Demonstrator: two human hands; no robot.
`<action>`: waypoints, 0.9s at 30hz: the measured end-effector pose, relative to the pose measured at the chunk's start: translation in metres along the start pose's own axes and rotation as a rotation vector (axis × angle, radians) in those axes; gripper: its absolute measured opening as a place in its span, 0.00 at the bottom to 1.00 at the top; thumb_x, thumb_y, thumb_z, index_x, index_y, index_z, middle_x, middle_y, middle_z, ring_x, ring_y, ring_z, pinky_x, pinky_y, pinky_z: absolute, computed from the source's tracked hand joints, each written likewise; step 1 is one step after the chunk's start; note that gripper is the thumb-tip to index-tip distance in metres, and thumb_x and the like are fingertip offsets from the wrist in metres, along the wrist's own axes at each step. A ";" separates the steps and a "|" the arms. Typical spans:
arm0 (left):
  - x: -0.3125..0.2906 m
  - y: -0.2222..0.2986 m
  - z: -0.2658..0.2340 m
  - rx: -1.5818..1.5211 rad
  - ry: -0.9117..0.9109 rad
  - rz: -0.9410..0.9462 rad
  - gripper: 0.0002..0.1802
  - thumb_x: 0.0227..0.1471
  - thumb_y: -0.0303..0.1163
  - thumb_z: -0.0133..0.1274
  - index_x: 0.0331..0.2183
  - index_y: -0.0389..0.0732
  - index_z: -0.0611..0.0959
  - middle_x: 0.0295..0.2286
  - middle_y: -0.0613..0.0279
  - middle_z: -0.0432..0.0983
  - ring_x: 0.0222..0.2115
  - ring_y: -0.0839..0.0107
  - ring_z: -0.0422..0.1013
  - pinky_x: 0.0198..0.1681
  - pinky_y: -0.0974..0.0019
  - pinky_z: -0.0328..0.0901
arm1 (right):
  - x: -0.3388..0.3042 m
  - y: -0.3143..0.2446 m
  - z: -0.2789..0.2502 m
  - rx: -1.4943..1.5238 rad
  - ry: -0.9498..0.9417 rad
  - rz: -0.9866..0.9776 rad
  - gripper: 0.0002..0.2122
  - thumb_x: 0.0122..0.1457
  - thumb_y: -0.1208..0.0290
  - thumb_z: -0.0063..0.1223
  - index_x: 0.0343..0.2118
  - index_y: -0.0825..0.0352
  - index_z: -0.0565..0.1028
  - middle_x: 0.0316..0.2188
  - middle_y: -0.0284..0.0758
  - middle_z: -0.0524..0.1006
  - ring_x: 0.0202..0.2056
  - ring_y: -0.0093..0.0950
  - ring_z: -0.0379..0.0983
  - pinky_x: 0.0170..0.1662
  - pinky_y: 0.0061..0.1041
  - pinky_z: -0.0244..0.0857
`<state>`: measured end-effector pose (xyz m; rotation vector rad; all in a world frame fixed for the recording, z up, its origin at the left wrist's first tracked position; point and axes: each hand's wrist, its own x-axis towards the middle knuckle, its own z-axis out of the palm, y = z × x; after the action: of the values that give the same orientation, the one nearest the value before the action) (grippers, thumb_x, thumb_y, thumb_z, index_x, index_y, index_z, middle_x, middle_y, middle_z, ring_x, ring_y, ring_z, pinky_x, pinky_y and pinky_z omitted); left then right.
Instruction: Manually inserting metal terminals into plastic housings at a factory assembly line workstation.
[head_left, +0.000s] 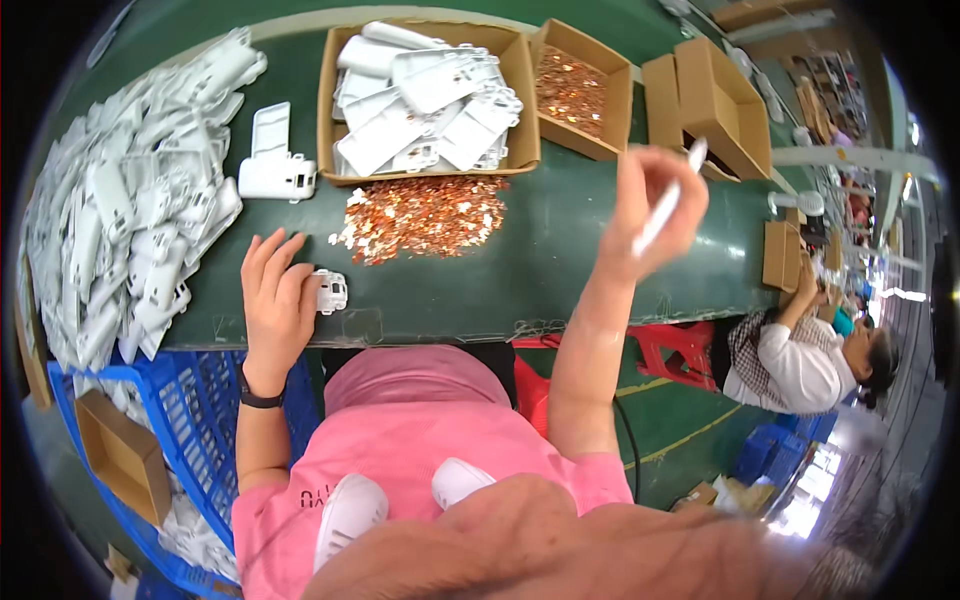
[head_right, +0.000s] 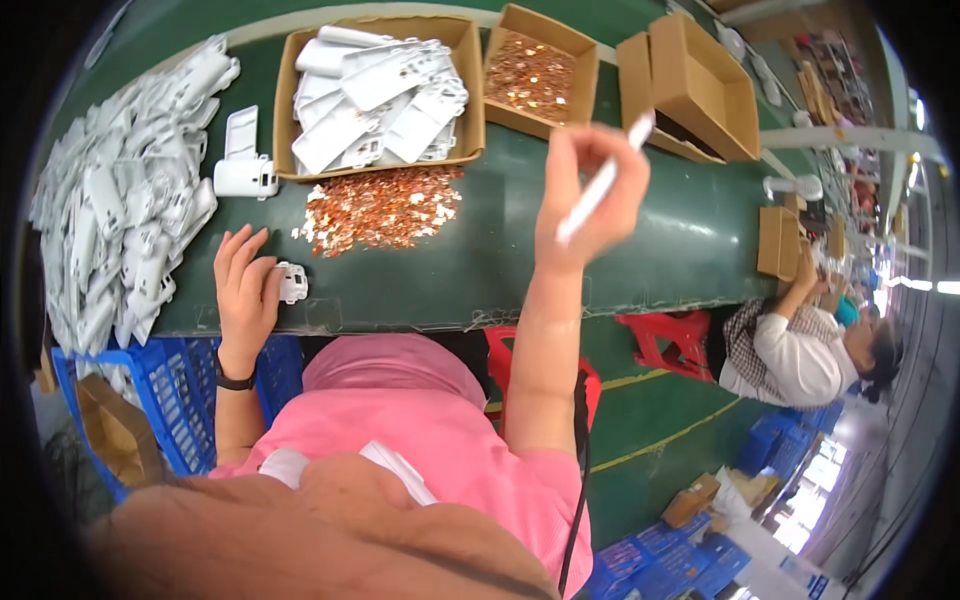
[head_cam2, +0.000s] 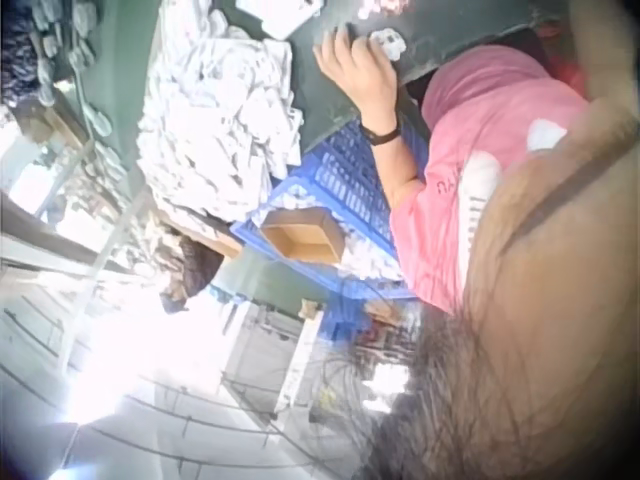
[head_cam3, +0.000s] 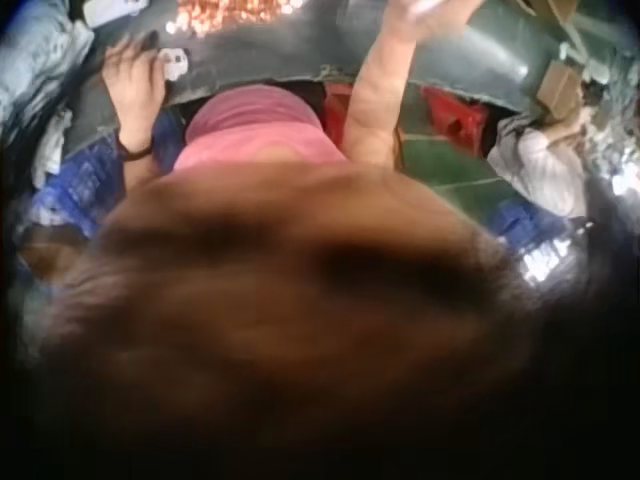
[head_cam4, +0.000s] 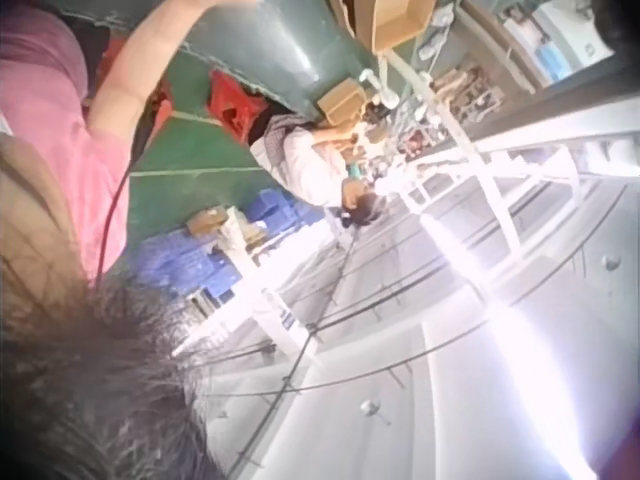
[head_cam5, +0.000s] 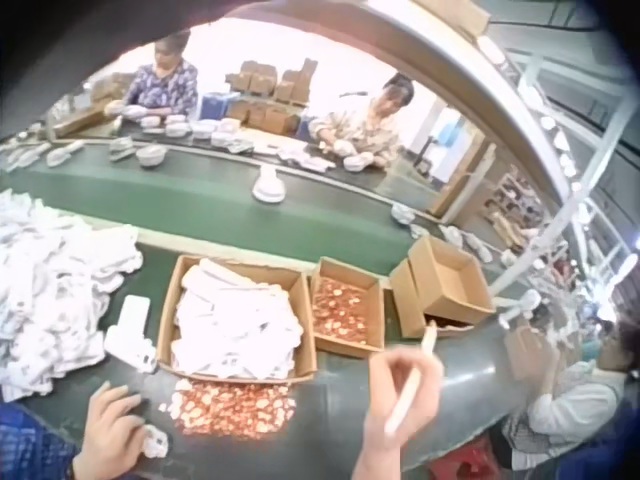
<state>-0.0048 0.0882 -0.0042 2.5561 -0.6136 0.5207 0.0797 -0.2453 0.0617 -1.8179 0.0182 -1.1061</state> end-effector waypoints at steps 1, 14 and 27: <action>-0.003 -0.002 0.003 -0.032 0.024 -0.007 0.11 0.45 0.20 0.58 0.33 0.36 0.75 0.44 0.50 0.75 0.49 0.50 0.69 0.57 0.41 0.59 | 0.013 0.016 0.006 0.079 -0.041 0.035 0.13 0.51 0.85 0.61 0.38 0.69 0.72 0.30 0.33 0.76 0.31 0.20 0.72 0.38 0.19 0.69; 0.002 0.015 -0.002 -1.399 0.228 -1.007 0.16 0.61 0.27 0.45 0.49 0.30 0.72 0.34 0.52 0.77 0.22 0.67 0.75 0.25 0.66 0.73 | -0.063 0.036 -0.034 -0.058 -0.452 0.208 0.07 0.53 0.82 0.60 0.34 0.68 0.75 0.28 0.28 0.75 0.28 0.16 0.69 0.33 0.16 0.65; 0.013 0.034 0.012 -1.818 -0.050 -0.955 0.18 0.52 0.24 0.50 0.46 0.29 0.73 0.35 0.45 0.76 0.30 0.60 0.78 0.30 0.59 0.77 | -0.116 0.011 -0.019 -0.168 -0.678 0.013 0.14 0.44 0.85 0.60 0.34 0.65 0.74 0.24 0.38 0.73 0.27 0.37 0.71 0.30 0.32 0.66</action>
<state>-0.0082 0.0510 0.0031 0.8292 0.2200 -0.3767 0.0038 -0.2121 -0.0218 -2.2580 -0.2838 -0.4437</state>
